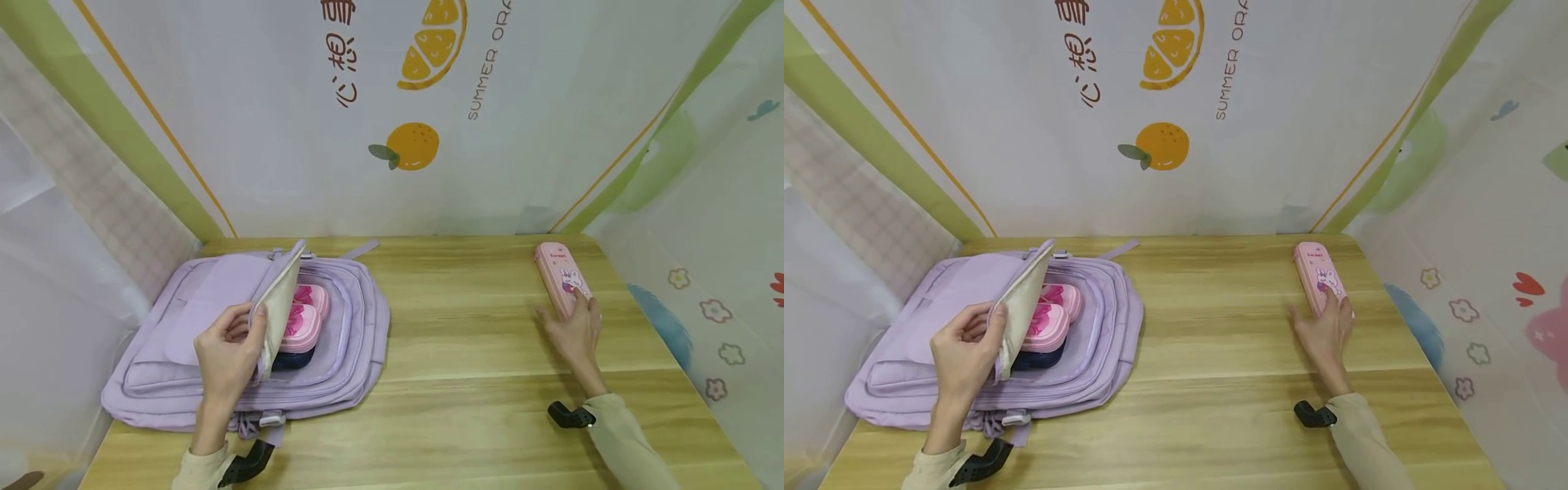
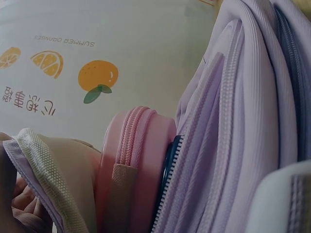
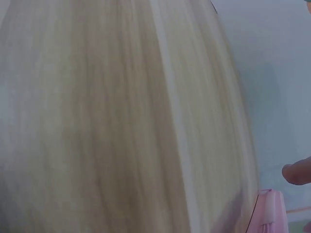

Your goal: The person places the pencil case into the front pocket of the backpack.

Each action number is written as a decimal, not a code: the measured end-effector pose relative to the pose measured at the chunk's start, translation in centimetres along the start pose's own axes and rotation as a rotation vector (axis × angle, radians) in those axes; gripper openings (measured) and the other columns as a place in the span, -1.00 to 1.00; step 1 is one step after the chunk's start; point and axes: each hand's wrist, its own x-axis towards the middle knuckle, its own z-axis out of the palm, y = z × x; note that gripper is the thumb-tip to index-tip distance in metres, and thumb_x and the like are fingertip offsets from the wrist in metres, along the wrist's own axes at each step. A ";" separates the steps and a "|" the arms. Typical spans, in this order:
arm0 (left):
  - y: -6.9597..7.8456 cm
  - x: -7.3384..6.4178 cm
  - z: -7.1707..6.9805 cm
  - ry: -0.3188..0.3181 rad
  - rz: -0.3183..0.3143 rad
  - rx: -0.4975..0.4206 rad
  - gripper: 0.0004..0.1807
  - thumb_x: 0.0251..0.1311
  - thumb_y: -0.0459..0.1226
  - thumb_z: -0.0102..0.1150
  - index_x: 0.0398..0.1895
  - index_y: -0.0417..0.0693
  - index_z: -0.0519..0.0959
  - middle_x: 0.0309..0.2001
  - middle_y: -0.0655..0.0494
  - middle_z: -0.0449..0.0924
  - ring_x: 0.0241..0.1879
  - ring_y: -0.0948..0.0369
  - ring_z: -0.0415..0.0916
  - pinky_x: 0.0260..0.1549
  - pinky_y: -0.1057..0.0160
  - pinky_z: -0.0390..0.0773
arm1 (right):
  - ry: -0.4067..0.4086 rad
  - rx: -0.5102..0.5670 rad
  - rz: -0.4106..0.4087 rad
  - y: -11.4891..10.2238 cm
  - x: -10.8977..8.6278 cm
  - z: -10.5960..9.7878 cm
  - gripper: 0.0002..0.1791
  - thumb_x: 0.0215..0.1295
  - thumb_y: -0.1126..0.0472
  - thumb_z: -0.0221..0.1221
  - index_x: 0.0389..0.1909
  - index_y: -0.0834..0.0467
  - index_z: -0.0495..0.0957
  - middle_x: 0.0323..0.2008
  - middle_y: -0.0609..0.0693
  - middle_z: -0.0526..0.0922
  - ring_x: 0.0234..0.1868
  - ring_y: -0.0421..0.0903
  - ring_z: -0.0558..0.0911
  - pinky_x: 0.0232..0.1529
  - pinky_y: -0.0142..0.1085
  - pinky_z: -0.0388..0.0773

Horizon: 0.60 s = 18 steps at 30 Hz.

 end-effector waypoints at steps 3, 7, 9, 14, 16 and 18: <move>0.0 0.0 0.0 0.001 0.000 0.005 -0.88 0.16 -0.44 0.35 -0.27 -0.38 0.73 -0.52 0.63 0.58 -0.54 0.63 0.53 -0.49 0.70 0.56 | 0.028 0.009 -0.008 0.5 0.1 -0.1 0.00 0.20 0.13 0.39 0.50 0.44 0.05 0.47 0.60 -0.03 0.50 0.52 -0.01 0.52 0.36 -0.08; 0.1 -0.1 0.0 -0.002 -0.005 0.000 -0.87 0.17 -0.44 0.34 -0.27 -0.37 0.73 -0.52 0.63 0.58 -0.54 0.62 0.53 -0.50 0.70 0.56 | 0.036 0.022 0.028 1.5 0.3 -0.3 -0.02 0.22 0.16 0.36 0.50 0.43 0.04 0.44 0.57 0.06 0.49 0.47 0.04 0.53 0.31 -0.04; 0.1 -0.2 -0.1 -0.002 -0.006 -0.004 -0.87 0.17 -0.43 0.34 -0.27 -0.38 0.73 -0.52 0.63 0.59 -0.54 0.62 0.54 -0.51 0.69 0.56 | 0.024 0.029 0.063 2.1 0.3 -0.3 -0.03 0.26 0.16 0.33 0.53 0.40 0.01 0.45 0.55 0.05 0.48 0.45 0.05 0.54 0.30 -0.02; 0.0 -0.3 0.0 0.007 0.004 -0.006 -0.87 0.16 -0.45 0.34 -0.28 -0.40 0.72 -0.51 0.64 0.58 -0.55 0.63 0.53 -0.51 0.70 0.55 | 0.032 0.051 0.107 2.8 0.2 -0.1 -0.09 0.32 0.16 0.28 0.53 0.35 0.01 0.42 0.53 0.06 0.41 0.42 0.12 0.46 0.28 0.14; 0.1 -0.3 0.1 0.013 0.007 -0.006 -0.87 0.15 -0.46 0.33 -0.28 -0.43 0.71 -0.51 0.65 0.58 -0.55 0.63 0.52 -0.51 0.71 0.54 | 0.045 0.060 0.113 2.9 0.3 0.0 -0.11 0.33 0.17 0.27 0.53 0.34 0.03 0.38 0.53 0.10 0.39 0.41 0.13 0.43 0.27 0.17; 0.2 -0.2 0.2 0.014 0.010 -0.006 -0.87 0.14 -0.48 0.32 -0.29 -0.46 0.70 -0.51 0.65 0.57 -0.55 0.64 0.51 -0.51 0.72 0.53 | 0.059 0.070 0.119 3.0 0.2 0.1 -0.14 0.34 0.18 0.26 0.53 0.31 0.04 0.35 0.53 0.13 0.38 0.38 0.13 0.40 0.25 0.20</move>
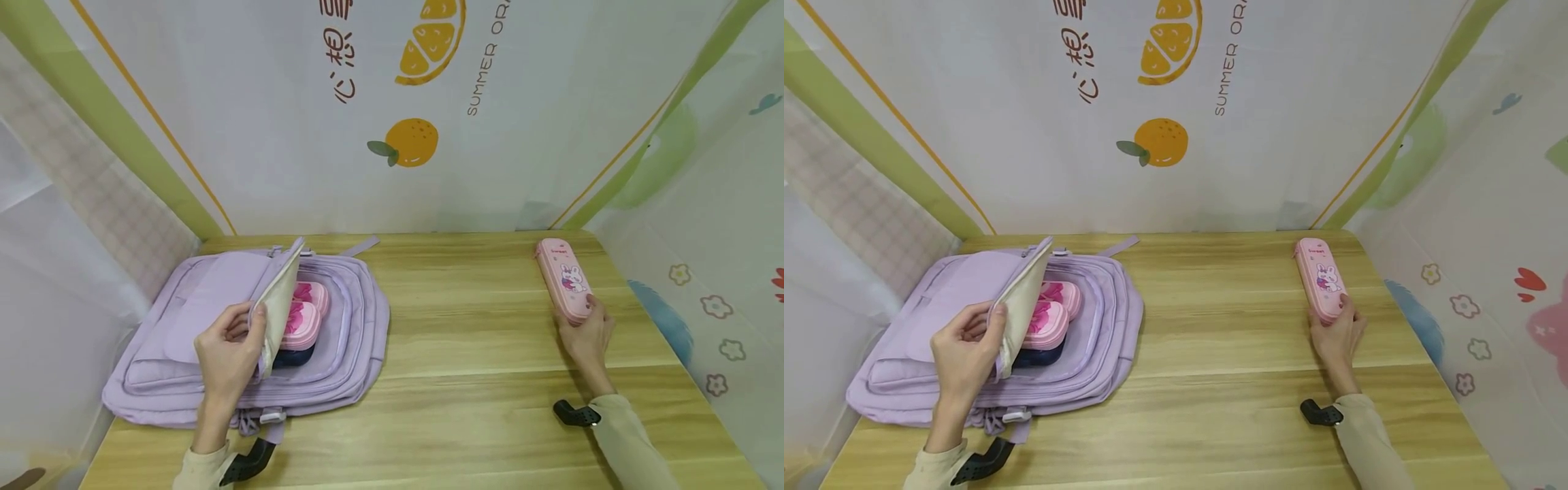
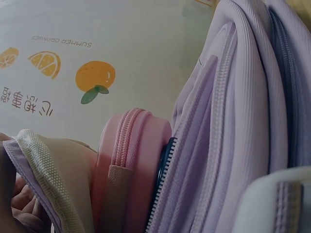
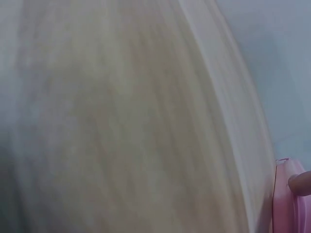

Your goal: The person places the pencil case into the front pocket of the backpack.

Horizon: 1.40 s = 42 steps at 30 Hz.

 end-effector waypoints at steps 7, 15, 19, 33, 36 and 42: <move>-0.1 0.1 0.1 -0.010 0.007 -0.002 -0.87 0.15 -0.47 0.33 -0.28 -0.43 0.71 -0.52 0.60 0.57 -0.56 0.61 0.50 -0.54 0.71 0.52 | 0.053 0.043 -0.010 0.2 0.0 0.2 -0.22 0.36 0.26 0.22 0.51 0.30 0.09 0.28 0.50 0.25 0.33 0.33 0.13 0.31 0.18 0.22; -0.2 0.1 -0.1 -0.015 -0.016 -0.011 -0.87 0.17 -0.43 0.34 -0.27 -0.39 0.73 -0.55 0.57 0.58 -0.57 0.59 0.52 -0.54 0.69 0.54 | 0.106 0.080 0.068 0.3 -0.3 0.3 -0.18 0.38 0.19 0.21 0.50 0.40 0.03 0.36 0.50 0.18 0.38 0.42 0.22 0.50 0.22 0.14; -0.2 0.0 -0.2 -0.015 -0.028 -0.016 -0.87 0.18 -0.43 0.34 -0.27 -0.38 0.73 -0.56 0.56 0.58 -0.57 0.59 0.52 -0.54 0.68 0.54 | 0.124 0.090 0.053 0.1 -0.6 0.4 -0.23 0.35 0.23 0.20 0.45 0.44 0.10 0.32 0.51 0.28 0.37 0.43 0.27 0.48 0.21 0.17; -0.1 0.1 -0.1 -0.013 -0.019 -0.021 -0.86 0.16 -0.46 0.32 -0.27 -0.43 0.72 -0.53 0.59 0.58 -0.56 0.60 0.51 -0.54 0.70 0.53 | 0.053 0.128 -0.151 -3.0 -2.3 2.2 -0.30 0.26 0.25 0.32 0.34 0.45 0.31 0.22 0.45 0.48 0.19 0.29 0.51 0.11 -0.19 0.48; 0.0 0.1 -0.1 -0.015 -0.019 -0.026 -0.87 0.16 -0.46 0.32 -0.27 -0.44 0.71 -0.54 0.57 0.58 -0.57 0.59 0.51 -0.54 0.70 0.53 | 0.010 0.149 -0.164 -3.9 -2.9 2.6 -0.28 0.27 0.25 0.32 0.36 0.45 0.29 0.25 0.44 0.47 0.17 0.25 0.54 -0.05 -0.61 0.38; -0.1 0.0 -0.1 -0.014 -0.018 -0.028 -0.87 0.17 -0.44 0.33 -0.27 -0.40 0.73 -0.54 0.57 0.58 -0.56 0.59 0.52 -0.54 0.69 0.53 | -0.107 0.178 -0.205 -6.0 -3.7 3.4 -0.29 0.29 0.27 0.31 0.37 0.43 0.28 0.19 0.42 0.51 0.12 0.18 0.56 -0.17 -0.88 0.27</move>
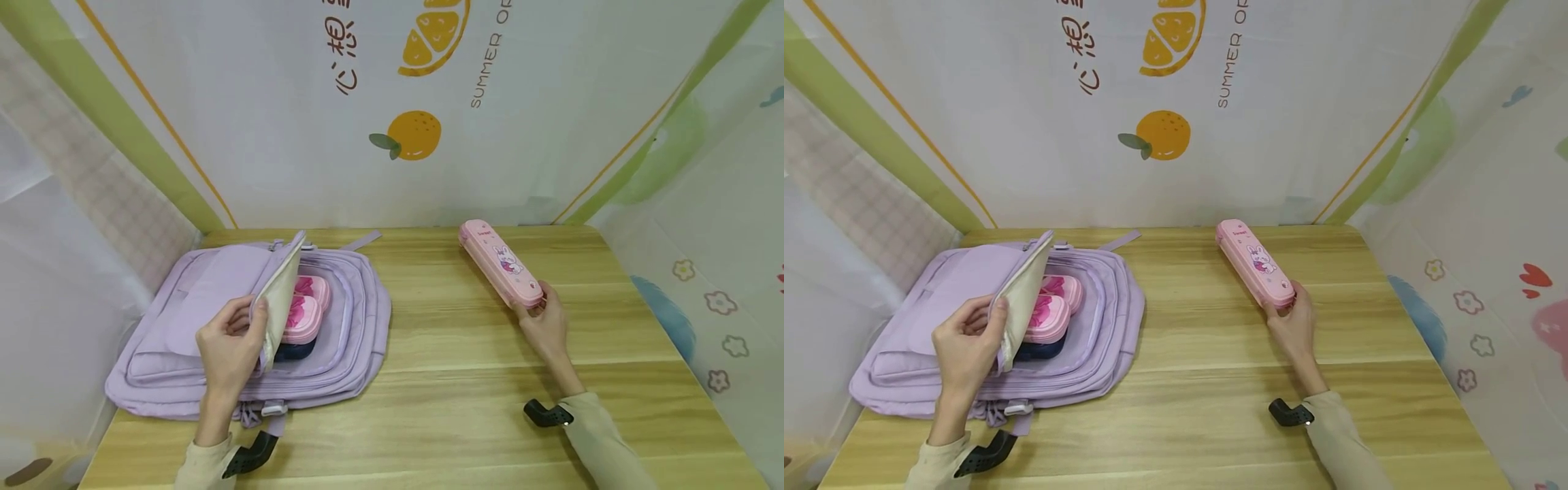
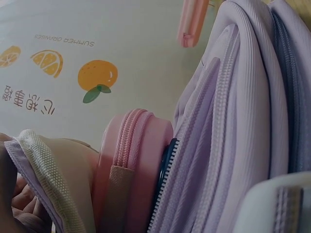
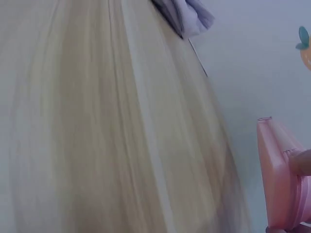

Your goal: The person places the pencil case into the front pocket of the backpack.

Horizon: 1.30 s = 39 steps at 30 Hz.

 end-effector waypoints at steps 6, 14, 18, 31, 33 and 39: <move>-0.1 -0.1 0.0 0.002 -0.005 0.000 -0.86 0.17 -0.44 0.34 -0.26 -0.40 0.73 -0.53 0.57 0.59 -0.56 0.59 0.52 -0.54 0.69 0.54 | -0.091 0.093 -0.040 -1.0 -0.1 1.2 -0.27 0.27 0.31 0.34 0.39 0.44 0.26 0.23 0.41 0.48 0.17 0.20 0.55 -0.06 -0.86 0.36; 0.4 0.1 0.0 -0.014 -0.001 -0.006 -0.85 0.17 -0.43 0.34 -0.25 -0.39 0.73 -0.51 0.58 0.61 -0.53 0.58 0.55 -0.50 0.67 0.57 | -0.202 0.234 -0.098 -2.5 -0.4 3.1 -0.23 0.25 0.39 0.35 0.42 0.42 0.22 0.31 0.36 0.40 0.24 0.18 0.50 0.12 -0.75 0.43; 0.6 0.1 0.0 -0.017 -0.004 -0.010 -0.86 0.17 -0.43 0.34 -0.26 -0.39 0.73 -0.53 0.57 0.60 -0.54 0.57 0.55 -0.51 0.67 0.57 | -0.275 0.301 -0.175 -3.6 -0.7 4.2 -0.23 0.24 0.42 0.35 0.42 0.43 0.22 0.32 0.37 0.39 0.25 0.19 0.48 0.16 -0.72 0.43; 0.8 0.4 -0.1 -0.009 0.017 0.029 -0.85 0.20 -0.42 0.32 -0.22 -0.35 0.74 -0.45 0.59 0.60 -0.46 0.60 0.58 -0.40 0.69 0.58 | -0.520 0.384 -0.262 -6.0 -1.3 7.8 -0.19 0.18 0.46 0.38 0.43 0.37 0.24 0.38 0.30 0.37 0.36 0.22 0.42 0.38 -0.40 0.44; 0.9 0.5 -0.1 -0.008 0.019 0.026 -0.85 0.21 -0.41 0.31 -0.22 -0.35 0.73 -0.44 0.59 0.61 -0.43 0.60 0.59 -0.37 0.68 0.60 | -0.554 0.402 -0.277 -6.5 -1.4 8.3 -0.19 0.16 0.48 0.38 0.43 0.38 0.25 0.39 0.30 0.37 0.37 0.22 0.42 0.39 -0.35 0.44; 1.1 0.6 -0.1 -0.013 0.020 0.016 -0.84 0.24 -0.42 0.29 -0.20 -0.37 0.72 -0.40 0.47 0.64 -0.39 0.60 0.61 -0.34 0.67 0.61 | -0.641 0.442 -0.296 -7.7 -1.7 9.6 -0.17 0.14 0.49 0.39 0.43 0.41 0.24 0.40 0.31 0.36 0.38 0.23 0.41 0.39 -0.34 0.44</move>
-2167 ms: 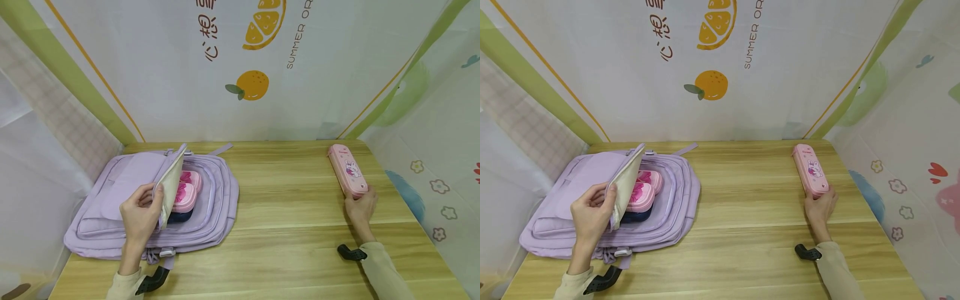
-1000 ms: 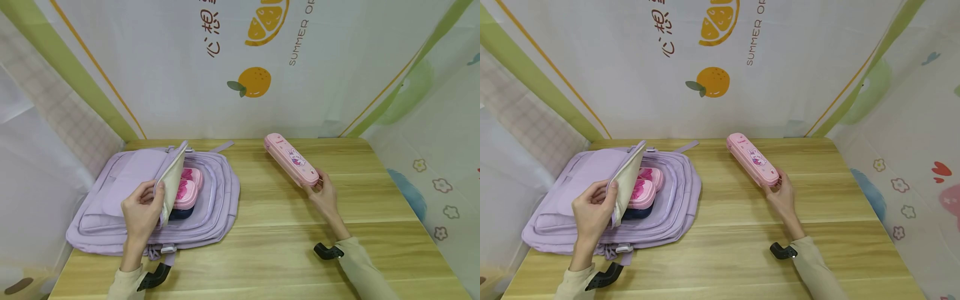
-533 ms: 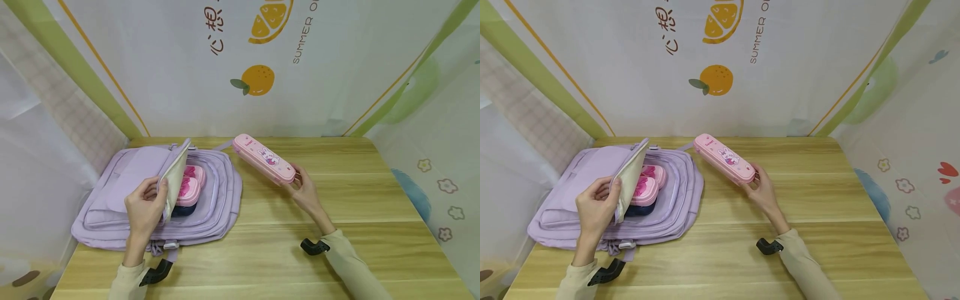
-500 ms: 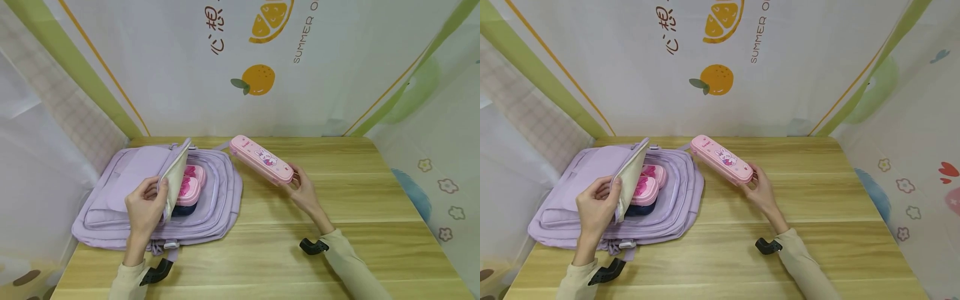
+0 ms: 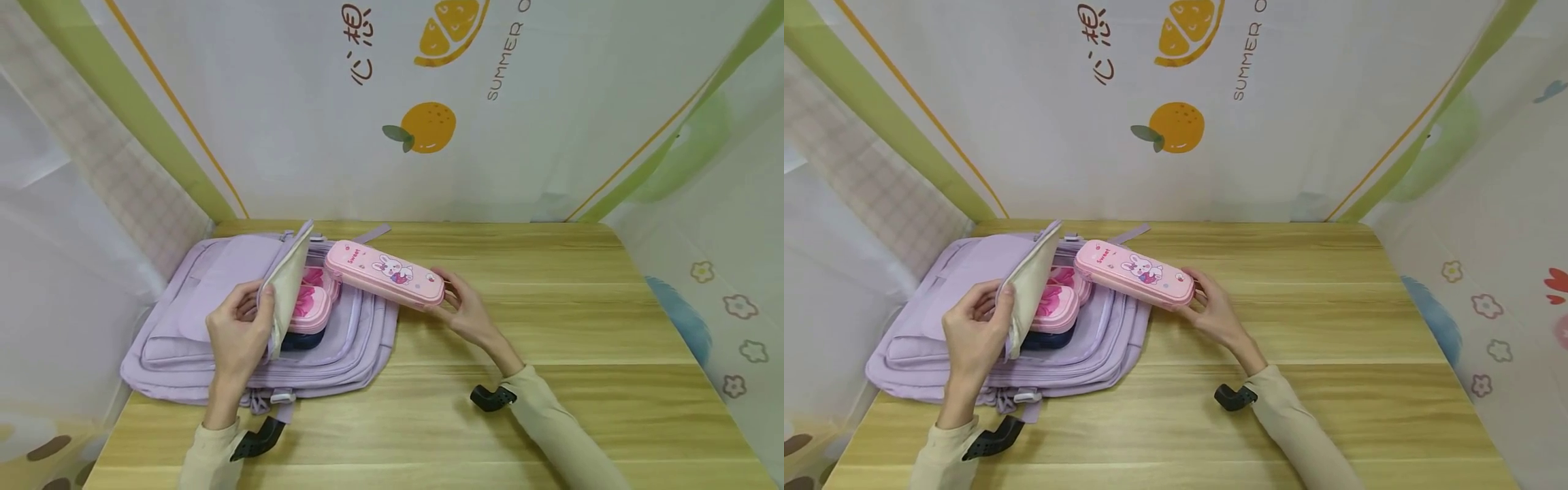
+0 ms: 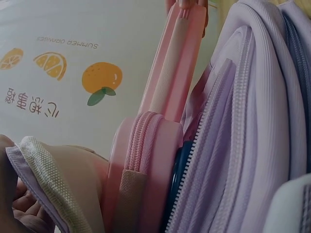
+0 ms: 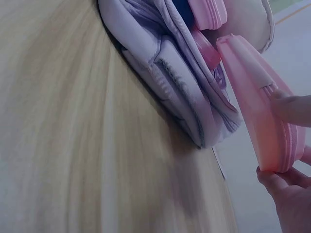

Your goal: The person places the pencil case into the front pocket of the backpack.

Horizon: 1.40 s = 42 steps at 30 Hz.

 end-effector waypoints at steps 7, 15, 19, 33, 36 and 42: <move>0.2 0.2 0.1 -0.024 0.010 0.011 -0.84 0.30 -0.43 0.22 -0.18 -0.40 0.69 -0.34 -0.25 0.72 -0.32 0.62 0.60 -0.30 0.68 0.60 | -0.067 -0.055 -0.054 -0.5 1.4 0.8 -0.15 0.13 0.49 0.39 0.45 0.40 0.24 0.43 0.35 0.33 0.41 0.26 0.39 0.47 -0.10 0.38; 0.0 0.1 0.2 -0.098 -0.025 0.017 -0.80 0.43 -0.39 0.06 -0.12 -0.46 0.55 -0.30 -0.25 0.68 -0.38 0.56 0.50 -0.39 0.70 0.48 | -0.105 -0.157 -0.095 -0.7 3.2 1.4 -0.16 0.15 0.45 0.38 0.46 0.34 0.26 0.37 0.31 0.42 0.36 0.24 0.46 0.43 0.02 0.44; 0.0 0.1 0.2 -0.161 -0.051 0.063 -0.77 0.50 -0.35 -0.05 -0.07 -0.44 0.47 -0.39 -0.15 0.59 -0.49 0.44 0.41 -0.51 0.58 0.40 | -0.096 -0.080 -0.054 -0.7 3.6 1.9 -0.14 0.10 0.53 0.36 0.46 0.36 0.25 0.28 0.37 0.38 0.31 0.27 0.45 0.42 -0.09 0.45; 0.4 0.1 0.2 -0.217 -0.063 0.080 -0.79 0.53 -0.33 -0.11 -0.09 -0.39 0.42 -0.58 0.16 0.46 -0.62 0.37 0.30 -0.64 0.40 0.31 | -0.022 0.039 -0.076 -0.8 4.8 2.8 -0.23 0.07 0.63 0.35 0.33 0.53 0.25 0.33 0.46 0.38 0.34 0.35 0.45 0.42 0.01 0.44; 0.4 0.1 0.0 -0.224 -0.051 0.052 -0.81 0.52 -0.36 -0.11 -0.12 -0.39 0.42 -0.62 0.25 0.39 -0.66 0.39 0.25 -0.71 0.39 0.27 | 0.008 0.009 -0.098 -0.9 5.1 3.4 -0.24 0.06 0.56 0.40 0.30 0.51 0.32 0.28 0.45 0.46 0.30 0.34 0.50 0.40 0.06 0.47; 0.4 0.2 0.1 -0.238 -0.042 0.007 -0.82 0.52 -0.39 -0.11 -0.12 -0.42 0.41 -0.67 0.33 0.34 -0.71 0.43 0.21 -0.77 0.39 0.21 | 0.013 0.058 -0.068 -1.3 5.5 5.2 -0.30 0.04 0.49 0.45 0.26 0.45 0.45 0.22 0.37 0.56 0.20 0.25 0.59 0.32 -0.08 0.57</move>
